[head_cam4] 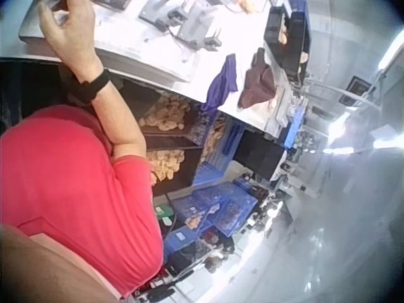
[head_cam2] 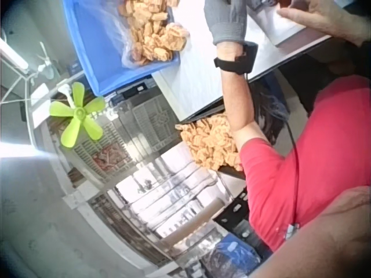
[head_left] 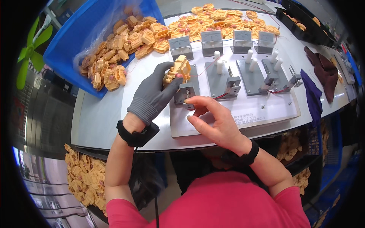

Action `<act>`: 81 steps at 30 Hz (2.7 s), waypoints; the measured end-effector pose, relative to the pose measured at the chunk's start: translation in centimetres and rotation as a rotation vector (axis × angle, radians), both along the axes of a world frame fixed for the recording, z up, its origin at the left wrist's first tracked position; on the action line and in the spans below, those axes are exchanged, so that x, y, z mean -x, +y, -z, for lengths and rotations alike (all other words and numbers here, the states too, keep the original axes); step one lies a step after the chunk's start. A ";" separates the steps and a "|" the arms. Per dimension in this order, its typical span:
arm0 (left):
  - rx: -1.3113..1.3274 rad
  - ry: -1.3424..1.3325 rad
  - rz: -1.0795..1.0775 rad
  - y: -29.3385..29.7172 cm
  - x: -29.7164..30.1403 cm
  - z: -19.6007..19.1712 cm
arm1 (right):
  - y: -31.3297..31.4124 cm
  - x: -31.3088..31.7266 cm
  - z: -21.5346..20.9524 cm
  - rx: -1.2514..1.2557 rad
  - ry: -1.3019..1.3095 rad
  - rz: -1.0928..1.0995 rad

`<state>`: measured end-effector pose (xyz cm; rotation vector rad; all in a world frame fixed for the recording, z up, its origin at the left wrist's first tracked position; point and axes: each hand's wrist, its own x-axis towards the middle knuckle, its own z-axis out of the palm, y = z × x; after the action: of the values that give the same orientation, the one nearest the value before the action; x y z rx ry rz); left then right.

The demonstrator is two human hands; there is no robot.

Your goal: The person assembles beige plastic mechanical components onto a white testing board with metal clamps. They pick up parts from a blue bin, insert them into the clamps, and secure them using a screwdriver. The person repeats this process for multiple units, occasionally adjusting the parts by hand.

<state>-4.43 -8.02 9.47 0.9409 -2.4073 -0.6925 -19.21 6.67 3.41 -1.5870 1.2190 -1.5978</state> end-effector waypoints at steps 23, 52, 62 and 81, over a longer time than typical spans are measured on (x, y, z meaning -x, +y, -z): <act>-0.078 0.214 0.004 -1.4 -0.4 -2.0 | -0.1 0.1 0.0 0.040 -0.042 -0.018; 0.122 -0.519 -0.778 -17.3 -11.6 3.7 | 0.1 -0.8 0.1 0.153 0.186 0.109; 0.278 -0.409 -0.760 -16.5 -10.1 8.7 | 0.3 -0.6 -0.2 0.140 0.228 0.097; -0.898 0.996 -0.170 1.1 -10.9 2.8 | 3.6 2.4 -0.2 0.143 0.146 0.174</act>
<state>6.45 -6.92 6.72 0.7758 -1.0943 -1.7221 -21.62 10.27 3.58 -1.7550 1.3783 -1.7366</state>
